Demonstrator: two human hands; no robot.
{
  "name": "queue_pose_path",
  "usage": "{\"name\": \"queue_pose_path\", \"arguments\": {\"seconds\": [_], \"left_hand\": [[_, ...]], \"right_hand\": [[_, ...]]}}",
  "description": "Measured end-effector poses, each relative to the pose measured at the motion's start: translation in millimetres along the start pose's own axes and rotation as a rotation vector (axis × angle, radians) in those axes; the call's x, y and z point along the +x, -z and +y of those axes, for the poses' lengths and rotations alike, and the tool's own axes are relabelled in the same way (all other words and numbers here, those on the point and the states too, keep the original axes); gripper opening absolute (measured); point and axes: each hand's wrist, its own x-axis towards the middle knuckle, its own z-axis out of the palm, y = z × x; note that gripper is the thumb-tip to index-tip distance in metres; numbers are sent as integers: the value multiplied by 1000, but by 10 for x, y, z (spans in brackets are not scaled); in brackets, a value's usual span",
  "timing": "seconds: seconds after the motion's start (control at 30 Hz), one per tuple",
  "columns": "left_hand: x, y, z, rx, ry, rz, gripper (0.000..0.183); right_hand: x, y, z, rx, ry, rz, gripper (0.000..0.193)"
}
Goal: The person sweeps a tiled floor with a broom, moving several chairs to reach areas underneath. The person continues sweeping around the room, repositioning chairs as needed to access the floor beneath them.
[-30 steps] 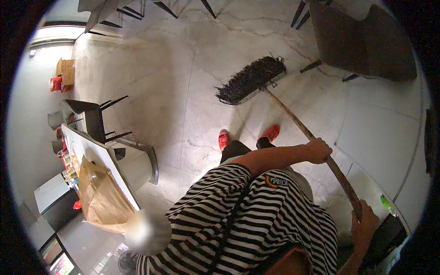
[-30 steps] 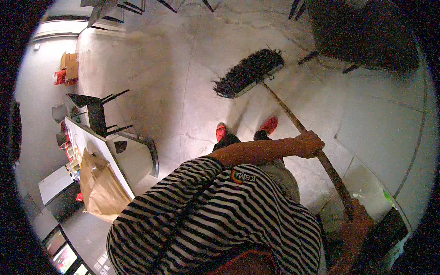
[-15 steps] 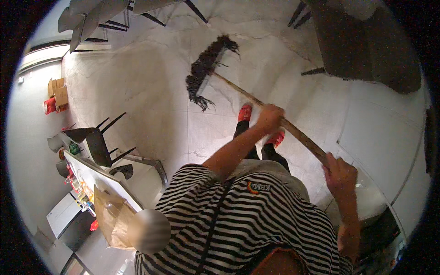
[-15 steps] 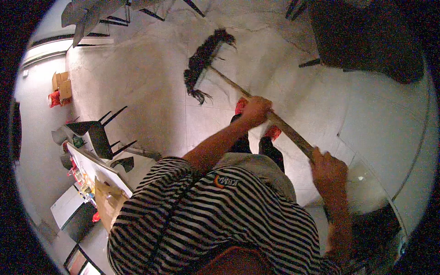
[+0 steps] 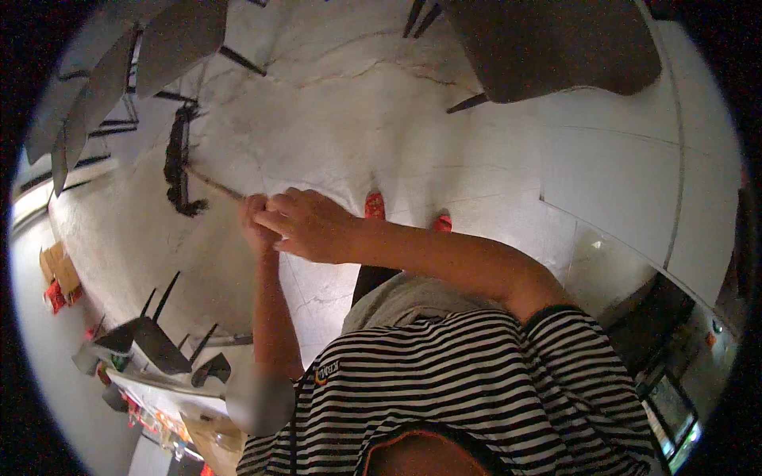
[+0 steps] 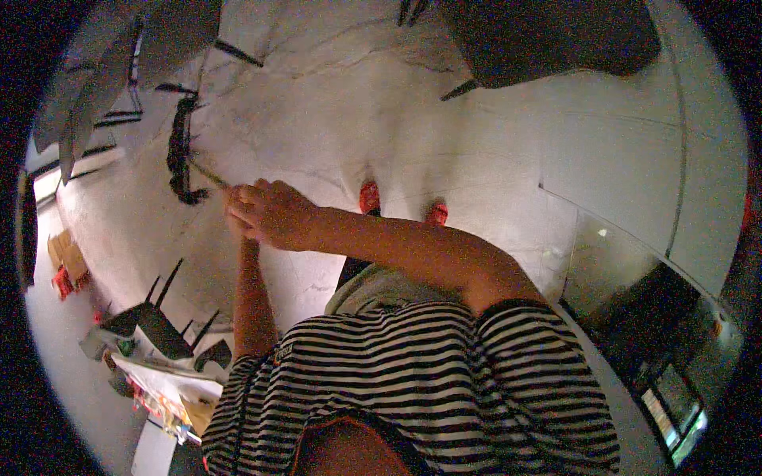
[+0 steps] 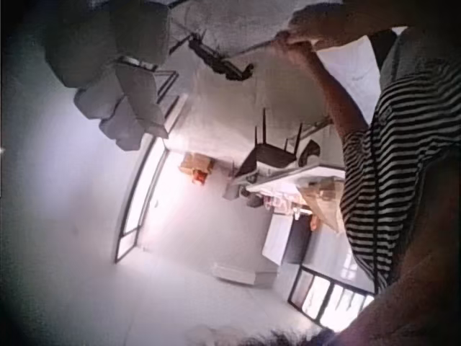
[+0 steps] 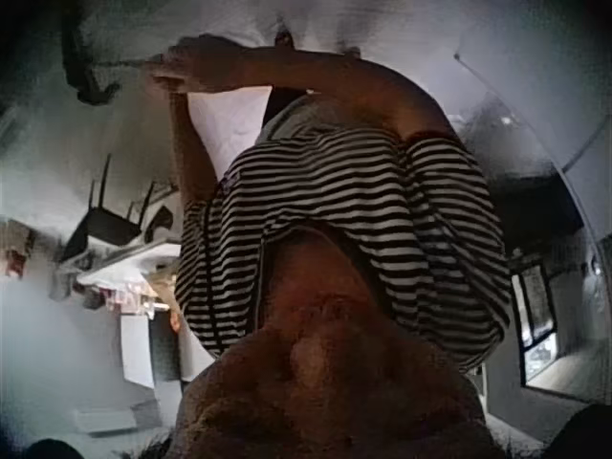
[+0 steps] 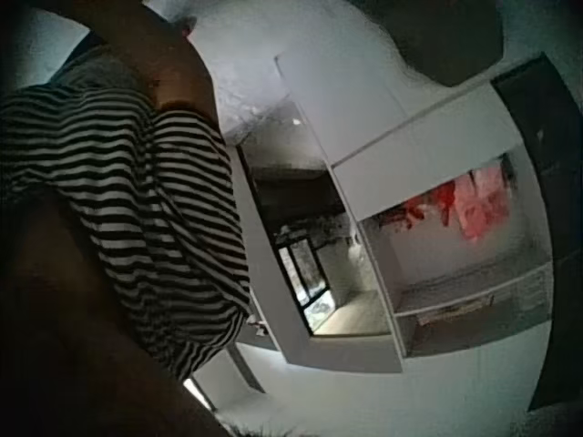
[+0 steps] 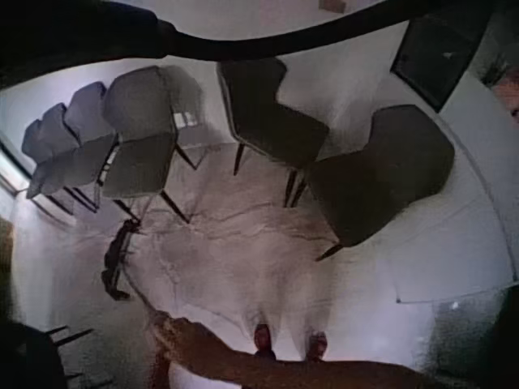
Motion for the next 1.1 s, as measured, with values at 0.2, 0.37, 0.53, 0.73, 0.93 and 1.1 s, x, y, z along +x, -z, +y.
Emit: {"name": "queue_pose_path", "arguments": {"seconds": [0.2, 0.37, 0.53, 0.73, 0.93, 1.1], "left_hand": [[208, 92, 529, 516, -250, 79, 31], [587, 79, 216, -126, -29, 204, 32], [756, -909, 2191, 492, -202, 68, 33], [450, -1953, 3433, 134, -282, 138, 38], [448, -2262, 3583, 55, -220, 297, 41], [450, -1826, 3422, 7, -198, 393, 39]], "right_hand": [[-1905, 1367, 968, -265, -606, -183, 45], [-3904, 2762, 1628, -125, -1087, 76, 56], [-5196, 4520, 2686, -461, -1362, 355, 69], [-5005, 6550, 3817, -157, -1403, 691, 86], [-4734, 7549, 4963, -487, -1318, 863, 90], [-4819, 7411, 5300, -294, -1153, 897, 70]]}}
